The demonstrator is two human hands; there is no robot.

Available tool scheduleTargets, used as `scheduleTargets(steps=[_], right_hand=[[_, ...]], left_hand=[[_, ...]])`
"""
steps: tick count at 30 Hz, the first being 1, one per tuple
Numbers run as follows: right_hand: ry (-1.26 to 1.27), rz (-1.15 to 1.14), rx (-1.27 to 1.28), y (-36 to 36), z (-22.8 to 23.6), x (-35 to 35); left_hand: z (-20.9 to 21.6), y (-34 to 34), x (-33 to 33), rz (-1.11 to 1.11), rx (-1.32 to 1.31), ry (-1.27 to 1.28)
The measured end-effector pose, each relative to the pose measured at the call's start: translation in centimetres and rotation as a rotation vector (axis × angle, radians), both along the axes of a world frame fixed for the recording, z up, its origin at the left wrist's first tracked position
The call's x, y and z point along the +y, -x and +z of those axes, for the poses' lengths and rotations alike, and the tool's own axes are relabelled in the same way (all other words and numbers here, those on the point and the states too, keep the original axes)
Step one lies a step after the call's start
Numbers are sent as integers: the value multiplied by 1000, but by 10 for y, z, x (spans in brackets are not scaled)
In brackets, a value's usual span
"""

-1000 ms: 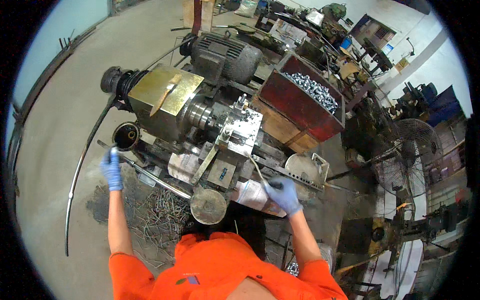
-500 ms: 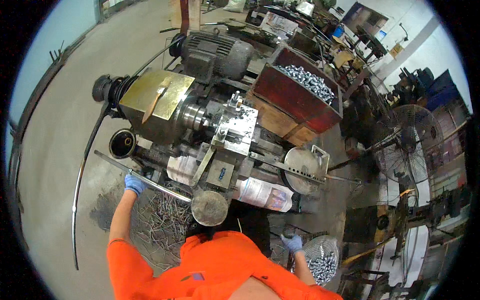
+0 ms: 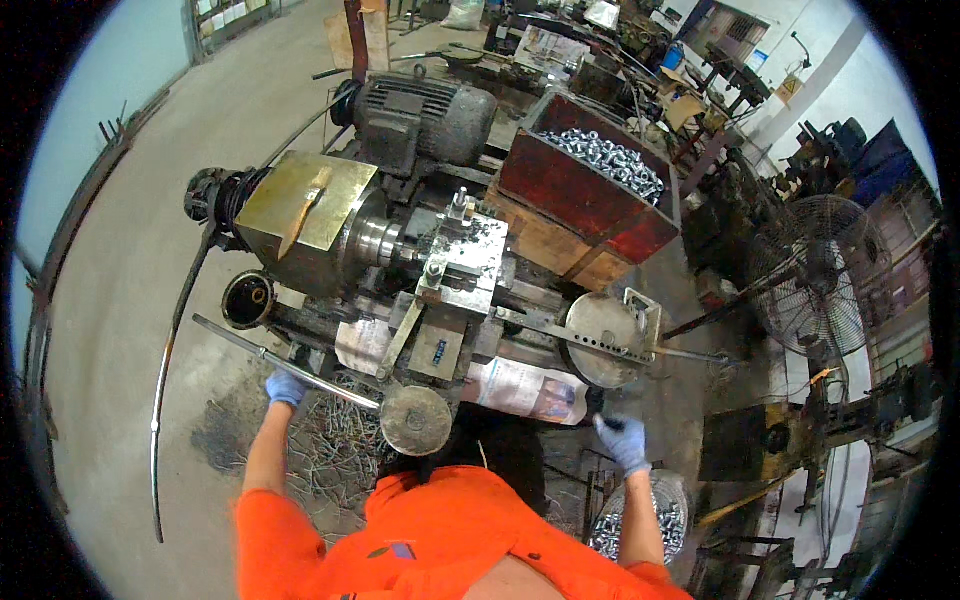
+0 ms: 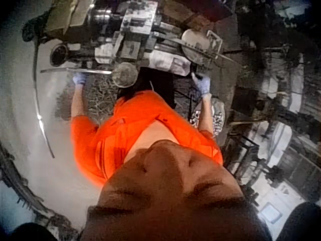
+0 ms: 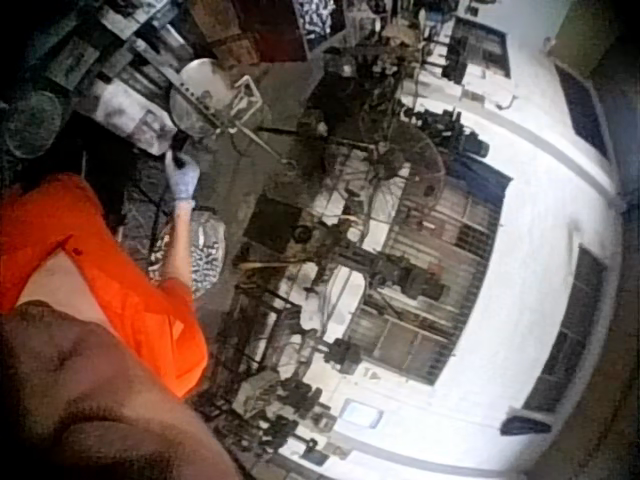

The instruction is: The person operates a lathe machine to process metal components, adjusting levers and moving the processed parts from the machine into a circular metal tray.

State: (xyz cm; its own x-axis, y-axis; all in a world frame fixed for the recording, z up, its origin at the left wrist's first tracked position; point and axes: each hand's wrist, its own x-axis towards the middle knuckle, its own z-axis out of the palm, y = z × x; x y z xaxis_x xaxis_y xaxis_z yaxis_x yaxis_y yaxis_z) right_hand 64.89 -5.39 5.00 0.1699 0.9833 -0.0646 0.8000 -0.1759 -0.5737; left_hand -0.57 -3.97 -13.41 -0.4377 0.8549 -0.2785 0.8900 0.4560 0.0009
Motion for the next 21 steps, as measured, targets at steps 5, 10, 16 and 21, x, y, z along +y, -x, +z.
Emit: scheduleTargets(steps=[5,10,16,21], right_hand=[[-251,349,18,109,104,86],[-563,794,-44,244,161,150],[-150,1028,-603,357,139,202],[-309,979,-679,366,111,213]], left_hand=[[36,19,-32,46,-157,-80],[167,83,-53,363,-529,-526],[238,170,-132,374,39,-782],[214,86,-138,587,156,-440]])
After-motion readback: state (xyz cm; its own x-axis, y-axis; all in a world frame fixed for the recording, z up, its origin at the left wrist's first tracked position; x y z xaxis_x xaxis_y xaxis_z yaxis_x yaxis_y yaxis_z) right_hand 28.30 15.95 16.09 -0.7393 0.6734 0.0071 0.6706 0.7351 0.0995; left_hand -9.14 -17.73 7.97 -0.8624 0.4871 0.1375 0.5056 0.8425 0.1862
